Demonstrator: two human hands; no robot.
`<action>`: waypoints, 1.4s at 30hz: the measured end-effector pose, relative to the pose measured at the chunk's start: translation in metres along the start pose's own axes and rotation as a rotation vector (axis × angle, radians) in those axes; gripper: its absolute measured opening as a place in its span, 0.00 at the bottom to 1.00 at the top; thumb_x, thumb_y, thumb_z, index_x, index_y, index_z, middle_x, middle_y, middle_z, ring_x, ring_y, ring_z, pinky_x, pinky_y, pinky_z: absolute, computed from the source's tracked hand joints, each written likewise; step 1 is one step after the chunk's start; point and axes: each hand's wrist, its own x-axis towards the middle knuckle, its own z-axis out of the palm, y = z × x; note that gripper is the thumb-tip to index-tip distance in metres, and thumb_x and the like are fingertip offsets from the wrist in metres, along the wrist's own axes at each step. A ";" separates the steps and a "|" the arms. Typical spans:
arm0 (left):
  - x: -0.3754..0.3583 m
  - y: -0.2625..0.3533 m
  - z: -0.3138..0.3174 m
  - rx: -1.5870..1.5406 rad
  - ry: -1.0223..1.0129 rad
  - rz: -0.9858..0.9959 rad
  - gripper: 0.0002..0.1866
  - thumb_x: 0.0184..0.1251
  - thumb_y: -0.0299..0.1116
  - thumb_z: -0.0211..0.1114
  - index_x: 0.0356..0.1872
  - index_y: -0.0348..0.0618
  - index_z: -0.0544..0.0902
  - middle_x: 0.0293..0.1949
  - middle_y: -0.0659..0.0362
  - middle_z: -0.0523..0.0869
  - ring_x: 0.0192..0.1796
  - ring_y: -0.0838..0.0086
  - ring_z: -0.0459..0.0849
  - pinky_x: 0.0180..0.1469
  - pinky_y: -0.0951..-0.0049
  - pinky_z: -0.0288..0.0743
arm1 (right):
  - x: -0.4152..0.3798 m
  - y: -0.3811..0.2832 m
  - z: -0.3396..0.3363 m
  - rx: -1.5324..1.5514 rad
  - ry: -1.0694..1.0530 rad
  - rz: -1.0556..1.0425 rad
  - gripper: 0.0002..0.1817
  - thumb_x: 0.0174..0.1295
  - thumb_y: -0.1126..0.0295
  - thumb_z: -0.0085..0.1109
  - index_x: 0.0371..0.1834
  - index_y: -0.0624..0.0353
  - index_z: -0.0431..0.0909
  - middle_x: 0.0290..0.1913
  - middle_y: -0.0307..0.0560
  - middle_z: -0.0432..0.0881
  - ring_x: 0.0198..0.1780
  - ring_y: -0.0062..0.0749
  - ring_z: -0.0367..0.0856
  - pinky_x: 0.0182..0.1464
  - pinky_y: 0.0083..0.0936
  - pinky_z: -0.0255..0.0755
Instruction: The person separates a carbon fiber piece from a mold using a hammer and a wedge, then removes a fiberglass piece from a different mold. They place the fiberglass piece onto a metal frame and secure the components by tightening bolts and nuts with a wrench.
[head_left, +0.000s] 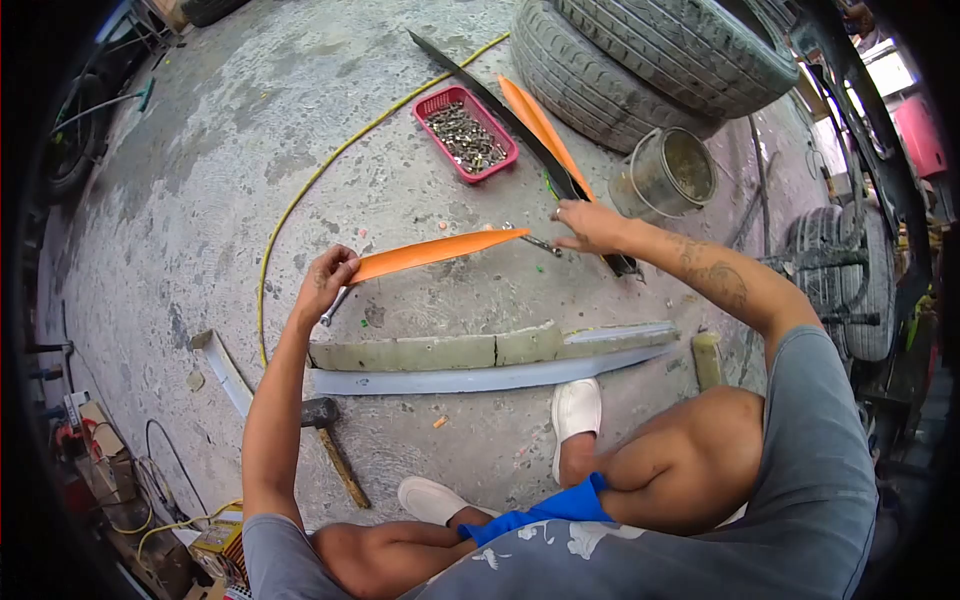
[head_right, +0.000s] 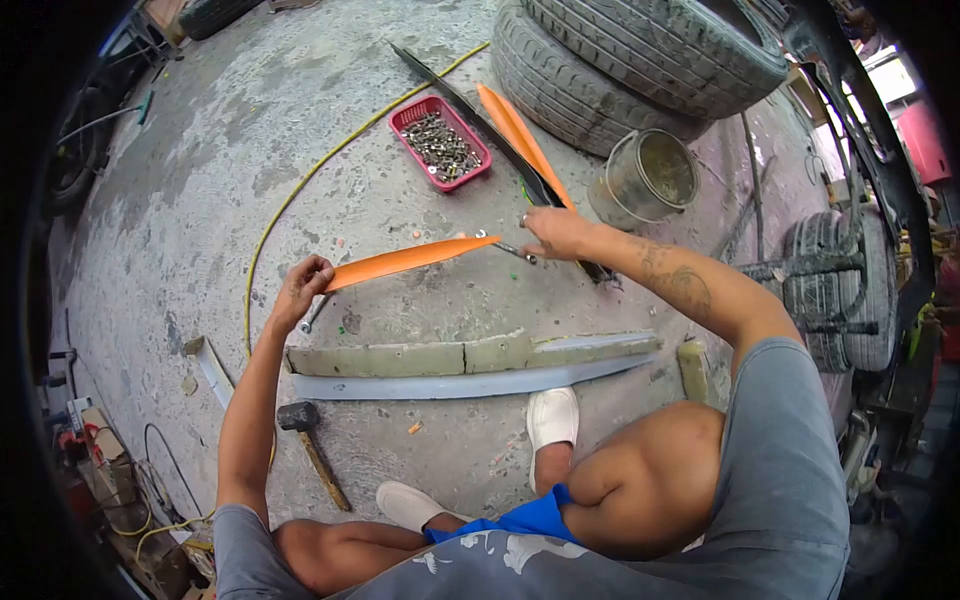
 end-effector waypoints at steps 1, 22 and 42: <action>-0.002 0.002 -0.001 -0.014 0.029 -0.032 0.07 0.71 0.32 0.60 0.37 0.40 0.79 0.27 0.66 0.78 0.31 0.83 0.74 0.37 0.79 0.70 | 0.016 0.010 -0.004 0.005 0.063 -0.043 0.25 0.60 0.53 0.64 0.47 0.65 0.76 0.47 0.59 0.77 0.52 0.54 0.78 0.52 0.43 0.74; -0.232 0.082 -0.025 0.329 0.150 -0.241 0.09 0.70 0.32 0.63 0.40 0.36 0.83 0.36 0.55 0.87 0.38 0.69 0.83 0.42 0.71 0.76 | 0.154 -0.081 0.088 0.285 0.587 -0.313 0.11 0.53 0.71 0.61 0.35 0.68 0.74 0.44 0.63 0.74 0.46 0.58 0.75 0.48 0.48 0.70; -0.133 0.060 0.090 -0.105 0.419 -0.119 0.14 0.71 0.37 0.61 0.45 0.36 0.84 0.35 0.59 0.87 0.36 0.77 0.82 0.43 0.75 0.76 | 0.224 -0.116 0.030 0.614 0.416 -0.408 0.16 0.58 0.76 0.63 0.51 0.60 0.79 0.52 0.55 0.75 0.52 0.48 0.80 0.54 0.33 0.75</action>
